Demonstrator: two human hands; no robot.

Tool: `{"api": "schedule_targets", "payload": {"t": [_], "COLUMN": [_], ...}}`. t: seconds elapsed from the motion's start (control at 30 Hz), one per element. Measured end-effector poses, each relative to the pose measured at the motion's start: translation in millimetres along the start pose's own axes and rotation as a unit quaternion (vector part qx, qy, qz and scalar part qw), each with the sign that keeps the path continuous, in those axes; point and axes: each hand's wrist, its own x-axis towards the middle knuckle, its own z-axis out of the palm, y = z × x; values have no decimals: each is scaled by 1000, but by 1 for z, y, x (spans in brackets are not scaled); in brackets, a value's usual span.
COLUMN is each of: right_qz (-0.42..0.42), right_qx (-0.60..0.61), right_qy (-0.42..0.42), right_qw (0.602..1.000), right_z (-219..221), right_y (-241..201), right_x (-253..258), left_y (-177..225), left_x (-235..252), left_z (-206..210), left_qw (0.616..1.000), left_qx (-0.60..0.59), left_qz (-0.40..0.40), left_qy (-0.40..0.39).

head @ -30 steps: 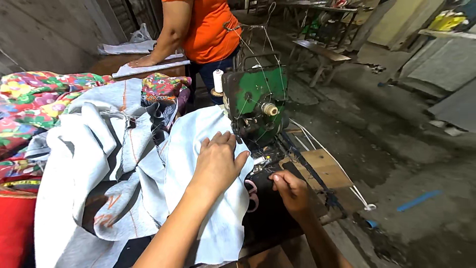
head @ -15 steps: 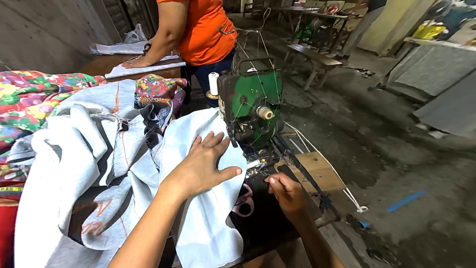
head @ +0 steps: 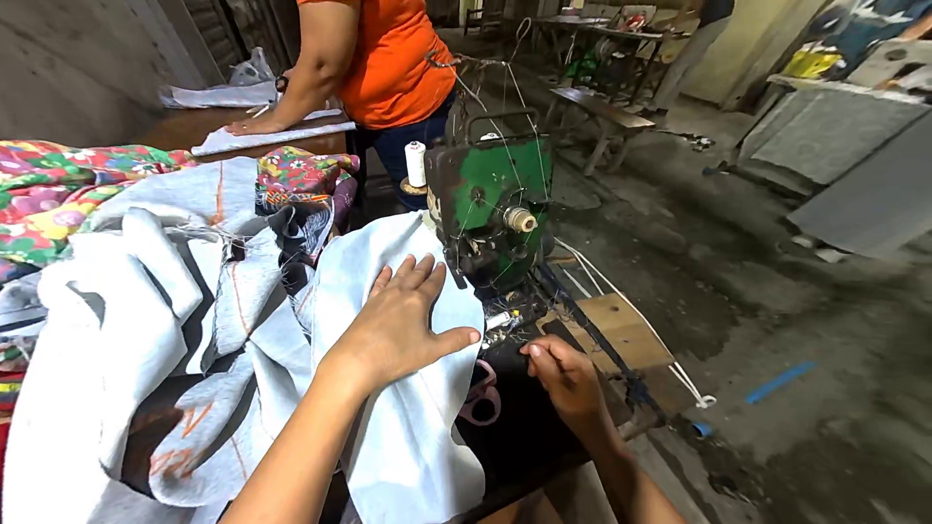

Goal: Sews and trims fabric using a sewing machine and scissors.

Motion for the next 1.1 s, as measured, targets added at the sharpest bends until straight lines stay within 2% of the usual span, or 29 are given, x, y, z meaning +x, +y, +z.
{"api": "schedule_targets", "payload": {"t": [0.77,0.87,0.97,1.1], "right_qz": [36,43,22,1], "right_qx": [4,10,14,29], "right_qy": [7,5,-6,-14], "right_qw": [999,999,1000,999], "right_z": [-1,1,-1,-3], "right_y": [-6,-7,-3,0], "right_x": [1,1,1,2], "left_y": [-2,-7,-11,-13], "left_x": [9,8,7,4], "left_z": [-8,-13,-16,-10], "left_qw": [1000,1000,1000,999], "left_qx": [5,2,-11,-31], "left_qz": [-24,-17,-10,9], "left_qy": [11,-11,-27,-3]}}
